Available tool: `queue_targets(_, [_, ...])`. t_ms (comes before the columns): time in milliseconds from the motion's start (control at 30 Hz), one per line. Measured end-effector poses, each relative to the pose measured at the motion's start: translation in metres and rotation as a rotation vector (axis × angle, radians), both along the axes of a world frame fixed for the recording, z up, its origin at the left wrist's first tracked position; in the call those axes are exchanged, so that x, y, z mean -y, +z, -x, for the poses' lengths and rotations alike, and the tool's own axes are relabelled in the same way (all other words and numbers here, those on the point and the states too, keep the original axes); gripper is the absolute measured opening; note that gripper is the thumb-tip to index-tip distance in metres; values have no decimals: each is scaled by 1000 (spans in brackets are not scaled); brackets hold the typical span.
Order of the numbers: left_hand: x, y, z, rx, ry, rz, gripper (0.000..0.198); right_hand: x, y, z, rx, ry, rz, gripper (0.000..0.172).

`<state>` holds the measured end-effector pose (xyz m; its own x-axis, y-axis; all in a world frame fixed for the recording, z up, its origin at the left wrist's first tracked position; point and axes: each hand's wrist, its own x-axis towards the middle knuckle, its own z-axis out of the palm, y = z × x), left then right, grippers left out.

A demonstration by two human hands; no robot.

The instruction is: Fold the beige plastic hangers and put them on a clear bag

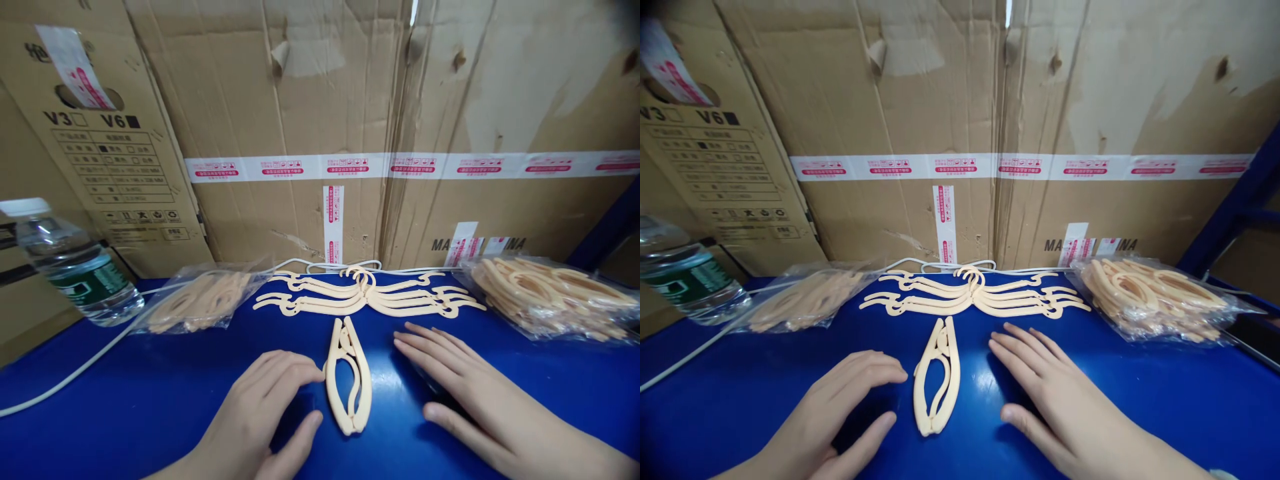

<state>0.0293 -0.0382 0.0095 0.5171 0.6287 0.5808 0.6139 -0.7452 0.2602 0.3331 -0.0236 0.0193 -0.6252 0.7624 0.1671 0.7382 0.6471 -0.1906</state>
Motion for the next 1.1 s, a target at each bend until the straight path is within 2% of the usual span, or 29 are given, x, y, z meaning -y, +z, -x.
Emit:
queue_targets(167, [0, 1, 1, 52, 30, -43, 26, -23, -14, -23, -36, -120, -154, 58])
queue_targets(300, [0, 1, 1, 63, 20, -33, 25, -40, -24, -38, -13, -174, -213, 56])
queue_targets(533, [1, 7, 2, -6, -2, -5, 29, -51, -31, -42, -69, -162, -270, 42])
queue_targets(700, [-3, -1, 3, 44, -24, -48, 29, -57, -35, -48, -165, -139, -287, 31])
queue_targets(833, [-9, -8, 3, 65, -53, -146, 32, -59, -33, -47, -243, -128, -273, 29])
queue_targets(900, [-10, -9, 3, 80, -49, -139, 31, -57, -29, -44, -261, -126, -242, 30])
queue_targets(1100, [-3, 1, 3, 160, 18, 51, 26, -50, -18, -36, -314, -148, -161, 28])
